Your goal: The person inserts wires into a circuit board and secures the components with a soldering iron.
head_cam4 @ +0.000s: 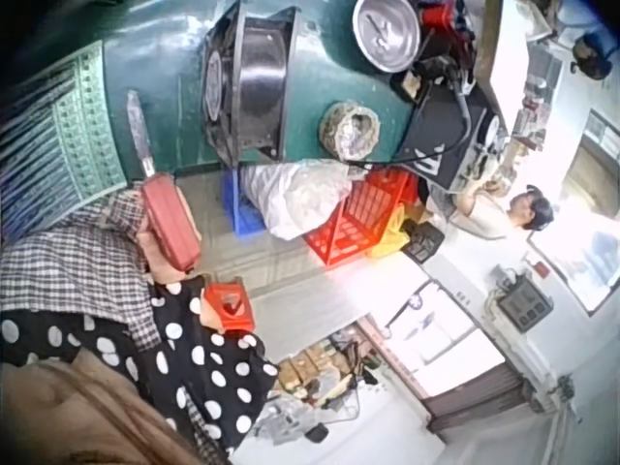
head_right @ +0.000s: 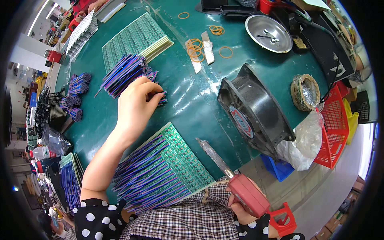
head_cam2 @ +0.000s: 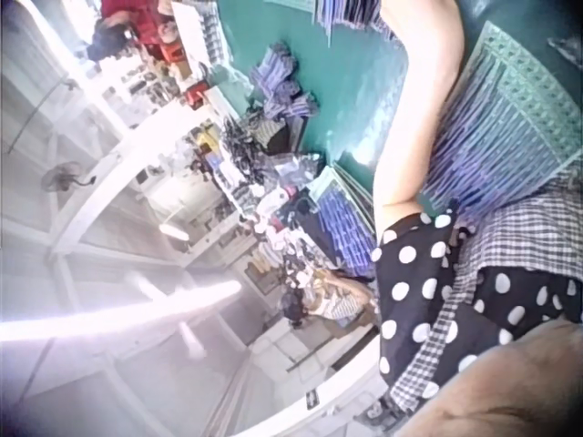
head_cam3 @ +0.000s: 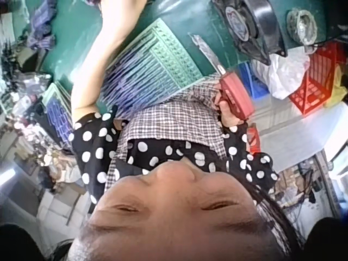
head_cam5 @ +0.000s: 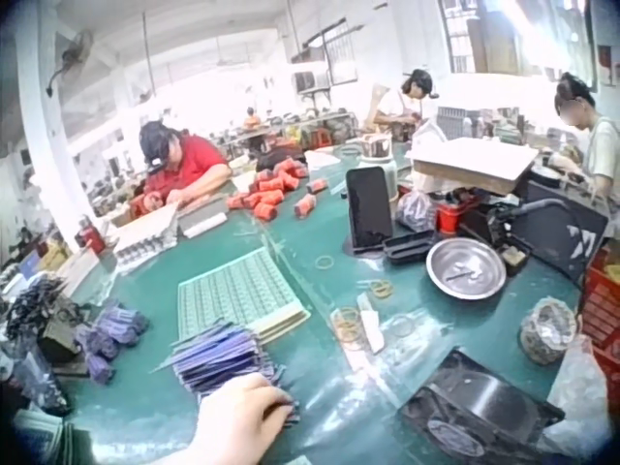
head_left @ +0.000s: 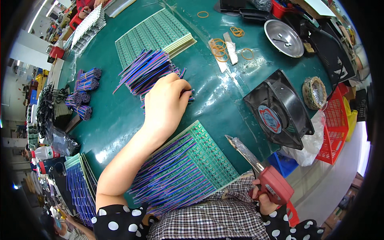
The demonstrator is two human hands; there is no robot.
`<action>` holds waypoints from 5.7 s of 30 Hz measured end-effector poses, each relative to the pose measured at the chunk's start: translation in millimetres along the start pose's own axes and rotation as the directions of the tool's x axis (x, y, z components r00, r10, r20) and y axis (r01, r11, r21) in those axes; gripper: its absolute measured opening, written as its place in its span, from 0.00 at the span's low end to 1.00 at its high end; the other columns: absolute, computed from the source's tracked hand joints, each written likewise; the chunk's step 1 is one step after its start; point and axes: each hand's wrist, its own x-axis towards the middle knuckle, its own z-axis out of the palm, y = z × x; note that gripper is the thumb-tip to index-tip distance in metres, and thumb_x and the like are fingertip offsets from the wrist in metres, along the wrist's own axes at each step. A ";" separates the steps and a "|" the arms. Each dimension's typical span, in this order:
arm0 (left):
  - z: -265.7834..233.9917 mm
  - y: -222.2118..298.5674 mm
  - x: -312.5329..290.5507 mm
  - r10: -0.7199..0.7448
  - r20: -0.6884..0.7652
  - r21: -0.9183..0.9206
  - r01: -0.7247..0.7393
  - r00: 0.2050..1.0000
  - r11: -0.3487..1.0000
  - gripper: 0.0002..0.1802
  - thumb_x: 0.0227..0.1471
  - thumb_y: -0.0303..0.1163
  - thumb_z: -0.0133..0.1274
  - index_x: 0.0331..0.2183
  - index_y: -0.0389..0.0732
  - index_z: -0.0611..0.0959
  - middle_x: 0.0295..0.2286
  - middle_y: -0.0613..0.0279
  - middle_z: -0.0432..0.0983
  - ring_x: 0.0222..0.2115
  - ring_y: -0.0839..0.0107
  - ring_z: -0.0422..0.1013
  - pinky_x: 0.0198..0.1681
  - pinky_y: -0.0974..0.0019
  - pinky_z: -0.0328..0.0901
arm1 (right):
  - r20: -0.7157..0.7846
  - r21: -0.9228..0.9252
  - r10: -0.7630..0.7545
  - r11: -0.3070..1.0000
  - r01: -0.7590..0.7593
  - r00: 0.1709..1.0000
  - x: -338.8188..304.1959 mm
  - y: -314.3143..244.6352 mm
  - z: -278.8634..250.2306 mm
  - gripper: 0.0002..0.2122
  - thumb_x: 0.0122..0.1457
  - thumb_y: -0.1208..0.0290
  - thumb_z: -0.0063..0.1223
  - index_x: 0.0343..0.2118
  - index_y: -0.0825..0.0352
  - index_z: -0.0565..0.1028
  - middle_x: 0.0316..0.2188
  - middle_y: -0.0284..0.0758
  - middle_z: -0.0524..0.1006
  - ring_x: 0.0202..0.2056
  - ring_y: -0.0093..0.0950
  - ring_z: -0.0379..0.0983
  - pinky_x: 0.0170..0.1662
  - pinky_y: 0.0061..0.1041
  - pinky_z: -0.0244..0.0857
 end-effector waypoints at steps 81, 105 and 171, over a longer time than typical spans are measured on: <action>10.3 32.4 -116.7 0.481 0.090 0.430 -0.470 0.872 0.771 0.13 0.39 0.21 0.55 0.33 0.28 0.80 0.28 0.55 0.72 0.25 0.70 0.70 0.23 0.75 0.65 | 0.472 -0.649 -0.112 0.627 0.431 0.874 25.3 -16.0 2.6 0.33 0.40 0.63 0.70 0.49 0.76 0.69 0.35 0.44 0.79 0.33 0.35 0.79 0.36 0.27 0.73; 10.1 31.2 -116.8 0.499 0.063 0.432 -0.475 0.864 0.767 0.10 0.39 0.23 0.54 0.29 0.29 0.80 0.25 0.58 0.72 0.25 0.71 0.71 0.25 0.77 0.67 | 0.469 -0.630 0.029 0.711 0.311 0.883 23.9 -8.8 -4.6 0.33 0.41 0.63 0.70 0.50 0.74 0.68 0.35 0.44 0.78 0.32 0.37 0.79 0.35 0.27 0.72; 10.0 30.3 -127.3 0.438 0.041 0.349 -0.423 0.898 0.836 0.18 0.36 0.25 0.51 0.35 0.32 0.79 0.29 0.57 0.72 0.27 0.68 0.69 0.24 0.70 0.65 | -0.263 -0.594 -0.765 0.609 0.526 0.588 51.2 -75.9 -61.4 0.20 0.56 0.67 0.54 0.49 0.70 0.66 0.31 0.33 0.72 0.24 0.19 0.68 0.27 0.16 0.62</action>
